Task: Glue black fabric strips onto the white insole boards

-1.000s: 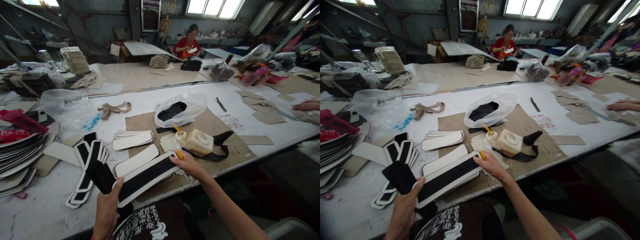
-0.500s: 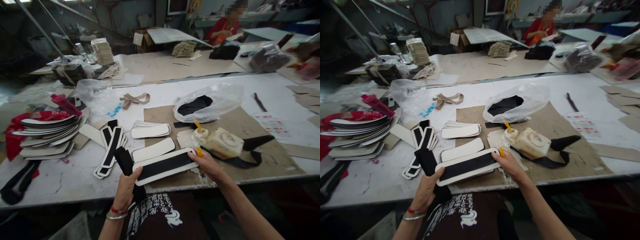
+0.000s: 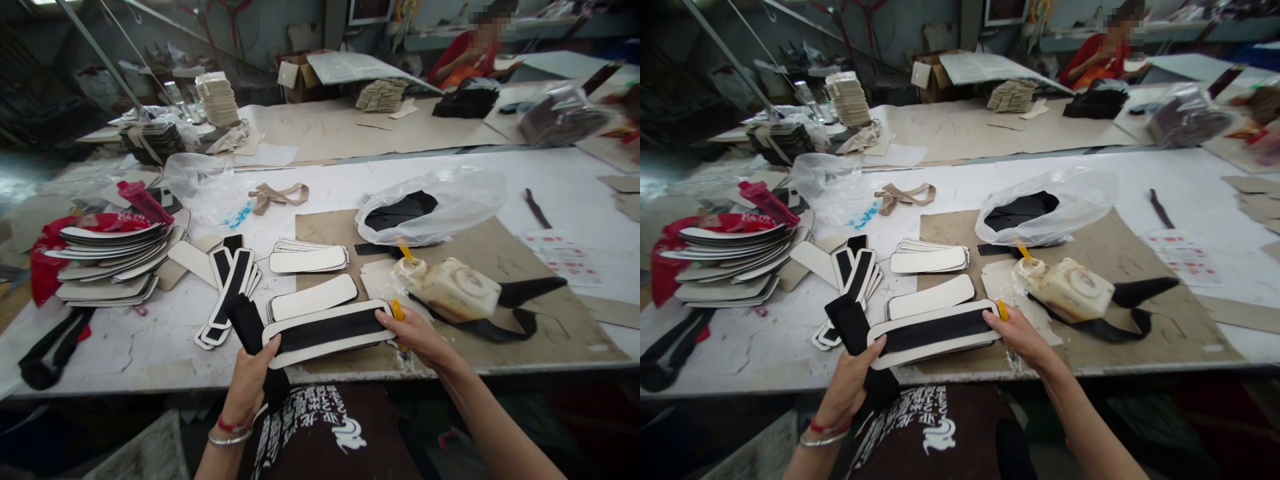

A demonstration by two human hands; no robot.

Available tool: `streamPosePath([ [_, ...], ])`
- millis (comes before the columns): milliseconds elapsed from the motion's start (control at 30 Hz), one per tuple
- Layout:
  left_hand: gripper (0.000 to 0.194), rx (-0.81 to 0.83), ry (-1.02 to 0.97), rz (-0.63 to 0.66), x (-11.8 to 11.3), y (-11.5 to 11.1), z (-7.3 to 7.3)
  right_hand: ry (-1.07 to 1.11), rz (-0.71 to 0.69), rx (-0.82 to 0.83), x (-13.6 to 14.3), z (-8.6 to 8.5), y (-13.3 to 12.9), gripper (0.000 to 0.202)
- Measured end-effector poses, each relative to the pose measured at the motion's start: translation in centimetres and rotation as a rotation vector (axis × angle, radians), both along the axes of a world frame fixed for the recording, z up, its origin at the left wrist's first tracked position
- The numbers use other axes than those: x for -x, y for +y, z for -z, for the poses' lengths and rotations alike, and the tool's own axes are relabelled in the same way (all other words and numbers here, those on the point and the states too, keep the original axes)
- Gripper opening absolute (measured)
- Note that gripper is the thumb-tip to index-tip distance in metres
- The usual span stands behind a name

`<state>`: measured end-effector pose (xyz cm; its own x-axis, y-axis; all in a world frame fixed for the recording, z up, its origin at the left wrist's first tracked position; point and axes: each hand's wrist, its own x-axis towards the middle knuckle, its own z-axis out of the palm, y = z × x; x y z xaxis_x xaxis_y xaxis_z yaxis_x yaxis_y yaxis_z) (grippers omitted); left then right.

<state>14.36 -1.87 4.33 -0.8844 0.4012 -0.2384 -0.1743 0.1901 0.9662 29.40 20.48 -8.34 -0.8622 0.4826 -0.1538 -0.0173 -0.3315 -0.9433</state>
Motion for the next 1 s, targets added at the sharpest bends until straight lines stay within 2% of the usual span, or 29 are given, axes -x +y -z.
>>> streamPosePath([
  [133,0.066,-0.047,-0.212,-0.029,-0.2,0.0,-1.2,0.021,-0.034,0.126,-0.3,-0.7,-0.1,0.043],
  [333,0.057,-0.066,-0.388,-0.114,0.6,-0.8,-0.5,0.132,-0.063,0.33,-0.2,-0.5,0.0,0.045],
  [433,0.054,-0.052,-0.353,-0.09,0.8,-0.7,-0.2,0.132,-0.059,0.347,0.0,-0.2,0.0,0.048],
  [567,0.053,0.01,-0.199,-0.044,0.8,-0.2,-0.1,0.065,-0.023,0.301,0.4,-0.4,0.0,0.051],
  [767,0.065,0.075,-0.036,-0.009,1.0,-0.1,0.6,-0.04,0.102,0.222,1.1,-0.7,-0.4,0.049],
  [900,0.057,0.083,-0.024,0.055,1.6,-0.8,0.7,-0.038,0.063,0.293,1.3,-0.2,-0.4,0.049],
  [1000,0.055,0.046,-0.072,0.108,1.8,-1.2,0.4,-0.051,0.049,0.283,1.4,-0.2,-0.4,0.051],
])
